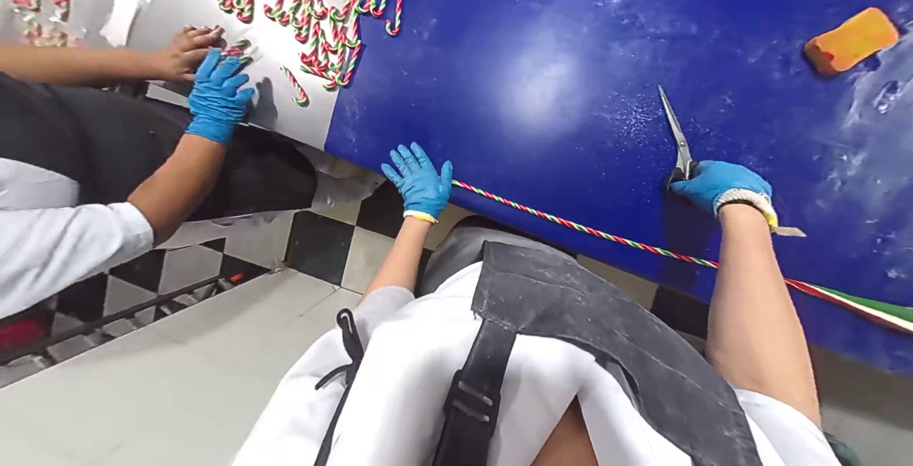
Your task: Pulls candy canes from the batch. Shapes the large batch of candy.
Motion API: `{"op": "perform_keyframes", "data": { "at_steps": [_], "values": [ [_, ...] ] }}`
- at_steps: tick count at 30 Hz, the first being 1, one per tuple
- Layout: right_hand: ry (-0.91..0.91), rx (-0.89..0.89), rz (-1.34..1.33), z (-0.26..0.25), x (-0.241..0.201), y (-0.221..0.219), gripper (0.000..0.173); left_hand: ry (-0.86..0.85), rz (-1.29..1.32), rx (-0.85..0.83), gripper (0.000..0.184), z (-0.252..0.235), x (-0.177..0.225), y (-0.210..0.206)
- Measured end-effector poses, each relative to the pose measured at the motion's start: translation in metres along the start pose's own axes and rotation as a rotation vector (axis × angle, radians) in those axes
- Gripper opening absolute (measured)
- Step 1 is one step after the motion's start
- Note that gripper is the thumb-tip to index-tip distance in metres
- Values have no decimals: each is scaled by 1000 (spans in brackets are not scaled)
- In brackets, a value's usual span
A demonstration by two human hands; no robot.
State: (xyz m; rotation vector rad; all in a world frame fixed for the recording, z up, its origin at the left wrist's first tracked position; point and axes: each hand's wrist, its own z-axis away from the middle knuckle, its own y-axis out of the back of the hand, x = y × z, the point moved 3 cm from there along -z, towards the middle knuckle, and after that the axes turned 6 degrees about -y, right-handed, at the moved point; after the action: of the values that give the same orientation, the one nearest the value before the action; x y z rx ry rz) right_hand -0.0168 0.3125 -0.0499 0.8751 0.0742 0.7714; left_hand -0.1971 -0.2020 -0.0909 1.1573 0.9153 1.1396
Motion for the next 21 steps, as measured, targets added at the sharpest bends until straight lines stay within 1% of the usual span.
{"op": "perform_keyframes", "data": {
  "at_steps": [2,4,5,6,8,9,11,12,13,14,15,16,17,19,21],
  "values": [
    [4,-16,-110,2,8,-3,46,-10,36,62,100,-35,13,1],
    [54,-62,-355,5,17,-11,35,-13,61,96,101,-79,30,6],
    [82,-104,-527,14,19,-19,31,-14,73,56,100,-100,36,10],
    [125,-145,-675,26,17,-27,32,-18,87,-13,98,-118,41,16],
    [253,-206,-796,61,-1,-46,39,-49,177,-141,84,-140,41,37],
    [325,-227,-812,85,-14,-60,39,-95,250,-167,74,-144,34,48],
    [484,-330,-718,135,-39,-91,38,-273,454,-231,60,-135,13,62],
    [553,-409,-608,155,-50,-104,41,-394,526,-263,55,-127,4,64],
    [591,-505,-451,172,-60,-113,52,-527,524,-269,49,-117,1,61],
    [615,-605,-296,185,-69,-121,62,-644,446,-261,46,-107,2,53],
    [635,-674,-202,194,-79,-128,64,-718,348,-249,44,-94,6,45],
    [647,-727,-169,198,-87,-133,61,-772,272,-223,41,-83,12,37],
    [652,-770,-183,199,-96,-138,57,-813,226,-179,36,-74,17,29],
    [657,-809,-339,198,-118,-144,49,-871,228,-44,22,-66,22,21],
    [663,-829,-583,199,-153,-150,48,-906,270,0,20,-65,20,19]
  ]
}}
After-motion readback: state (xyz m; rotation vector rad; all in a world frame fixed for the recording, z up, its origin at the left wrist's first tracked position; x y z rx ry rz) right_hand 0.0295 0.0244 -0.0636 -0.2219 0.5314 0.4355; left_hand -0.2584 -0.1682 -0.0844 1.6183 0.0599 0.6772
